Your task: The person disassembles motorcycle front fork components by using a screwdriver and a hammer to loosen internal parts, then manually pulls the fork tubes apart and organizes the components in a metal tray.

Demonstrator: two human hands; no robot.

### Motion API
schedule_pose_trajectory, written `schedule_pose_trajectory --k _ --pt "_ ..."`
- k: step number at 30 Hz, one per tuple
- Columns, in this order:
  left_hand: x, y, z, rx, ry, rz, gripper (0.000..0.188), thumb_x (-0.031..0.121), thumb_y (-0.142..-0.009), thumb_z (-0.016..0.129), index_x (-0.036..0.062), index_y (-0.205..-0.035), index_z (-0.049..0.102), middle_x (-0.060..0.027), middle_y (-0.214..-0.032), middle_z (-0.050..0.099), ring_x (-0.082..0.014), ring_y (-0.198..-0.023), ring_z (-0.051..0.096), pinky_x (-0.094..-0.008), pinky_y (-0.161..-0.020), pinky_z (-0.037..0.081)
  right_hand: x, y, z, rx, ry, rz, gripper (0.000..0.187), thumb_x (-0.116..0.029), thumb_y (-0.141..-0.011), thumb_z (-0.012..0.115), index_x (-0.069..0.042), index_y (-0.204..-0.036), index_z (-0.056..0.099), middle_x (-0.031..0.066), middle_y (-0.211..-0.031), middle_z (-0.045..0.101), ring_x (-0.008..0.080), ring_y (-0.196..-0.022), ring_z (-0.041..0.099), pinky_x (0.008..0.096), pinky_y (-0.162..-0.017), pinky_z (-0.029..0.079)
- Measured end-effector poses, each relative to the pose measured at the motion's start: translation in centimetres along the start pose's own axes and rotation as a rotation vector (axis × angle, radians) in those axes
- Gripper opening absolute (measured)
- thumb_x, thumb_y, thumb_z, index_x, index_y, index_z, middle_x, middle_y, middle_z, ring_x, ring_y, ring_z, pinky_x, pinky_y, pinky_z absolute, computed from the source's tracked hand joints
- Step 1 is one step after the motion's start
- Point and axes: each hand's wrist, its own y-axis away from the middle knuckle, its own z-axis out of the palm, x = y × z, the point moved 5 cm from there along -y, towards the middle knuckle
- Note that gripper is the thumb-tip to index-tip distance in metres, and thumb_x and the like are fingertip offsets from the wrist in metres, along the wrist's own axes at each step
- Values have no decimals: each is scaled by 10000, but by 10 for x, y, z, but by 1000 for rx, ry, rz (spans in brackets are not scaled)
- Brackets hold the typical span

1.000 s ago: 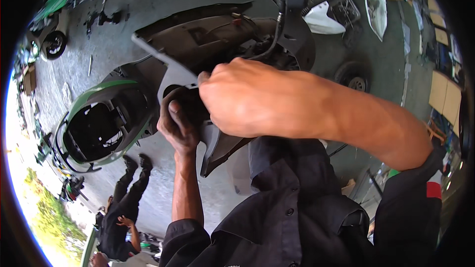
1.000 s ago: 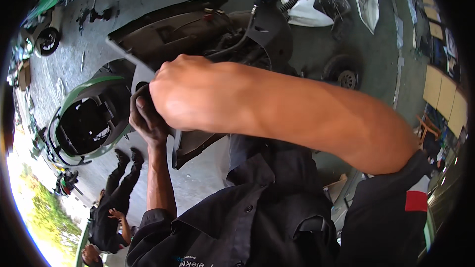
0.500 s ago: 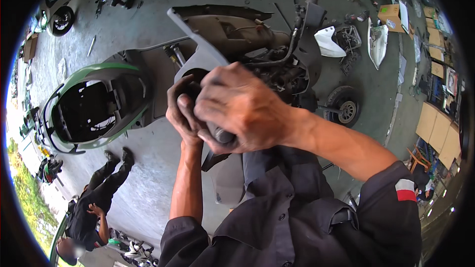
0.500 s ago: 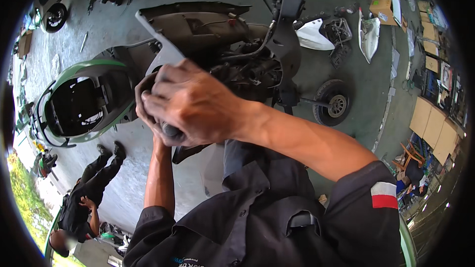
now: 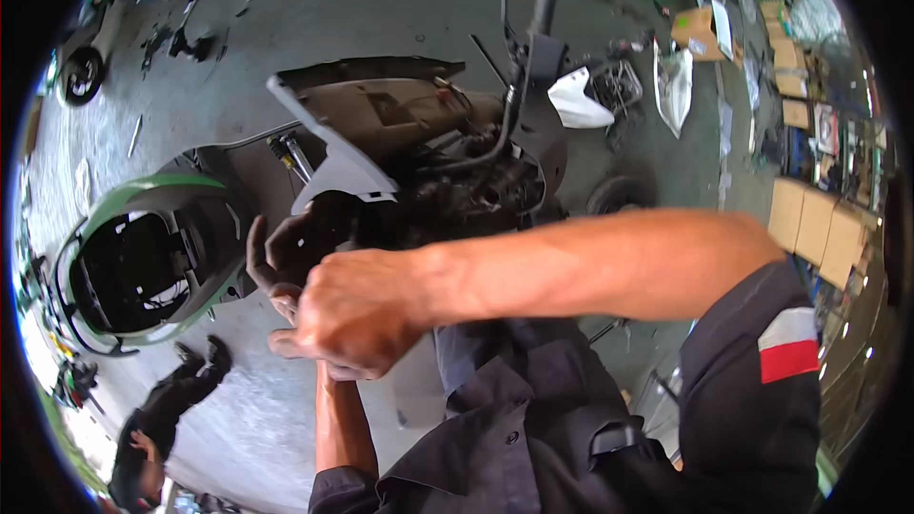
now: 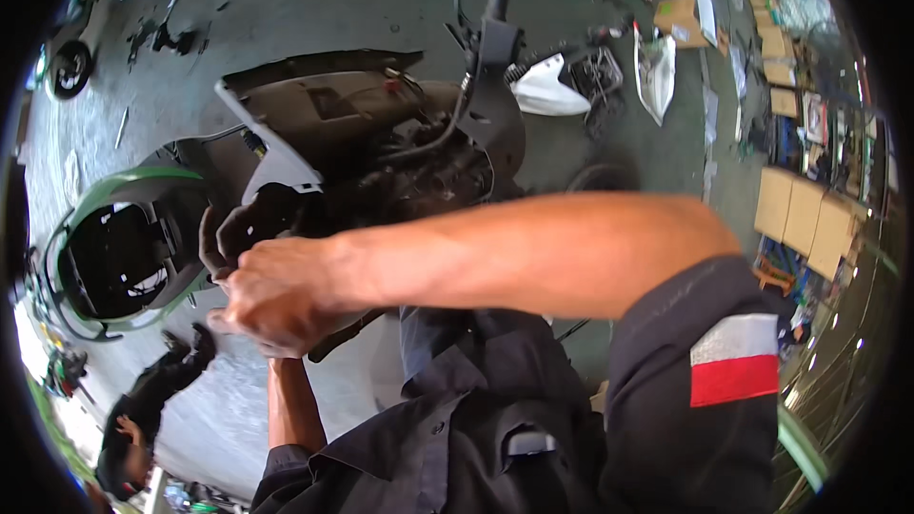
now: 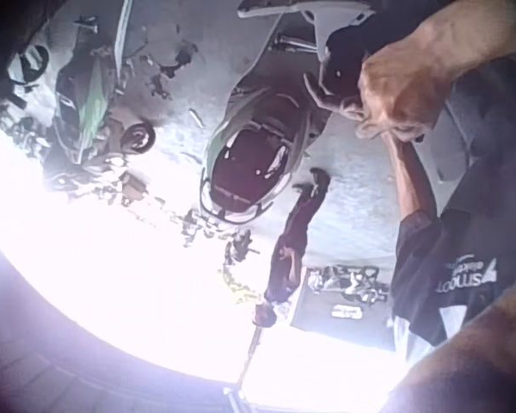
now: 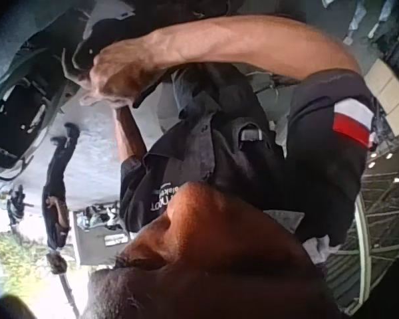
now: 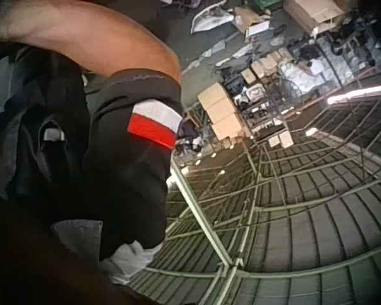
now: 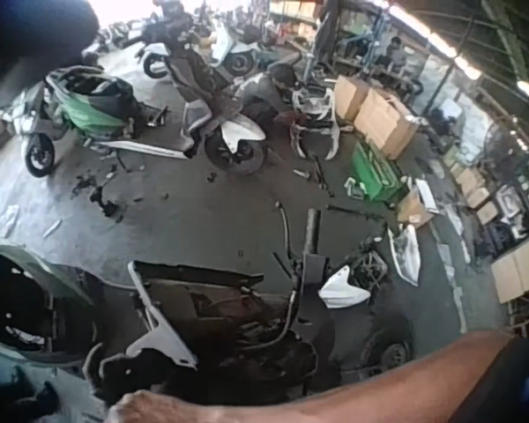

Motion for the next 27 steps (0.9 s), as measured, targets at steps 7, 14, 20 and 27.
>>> schedule_pose_trajectory --k 7,14,20,27 --pt "58 79 -5 -154 -157 -153 1083 735 -762 532 -83 -1406 235 -236 -1322 426 -330 -1272 426 -440 -1087 311 -1 2 11 133 -1 30 275 -131 -711 649 21 -936 609 114 -658 582 291 -640 617 384 -624 507" --pt "36 93 -33 -338 -690 -224 730 260 -748 778 -28 -1299 395 -249 -1391 388 -346 -1302 405 -424 -1051 348 -6 -2 16 185 28 182 313 -221 -748 661 15 -949 616 105 -786 586 253 -821 574 391 -745 457" --pt "37 74 -28 -187 -539 -99 649 260 -773 770 -24 -1253 436 -255 -1382 411 -350 -1291 421 -433 -1051 351 -24 -9 4 461 399 236 545 -368 -777 660 -11 -1164 521 145 -1096 493 277 -1126 401 547 -889 285" --pt "23 44 -1 -92 -296 56 557 260 -803 760 -19 -1198 483 -262 -1372 437 -355 -1279 441 -443 -1051 355 -19 28 -26 492 245 280 628 -461 -872 570 47 -1233 492 222 -1266 468 388 -1316 308 607 -1062 227"
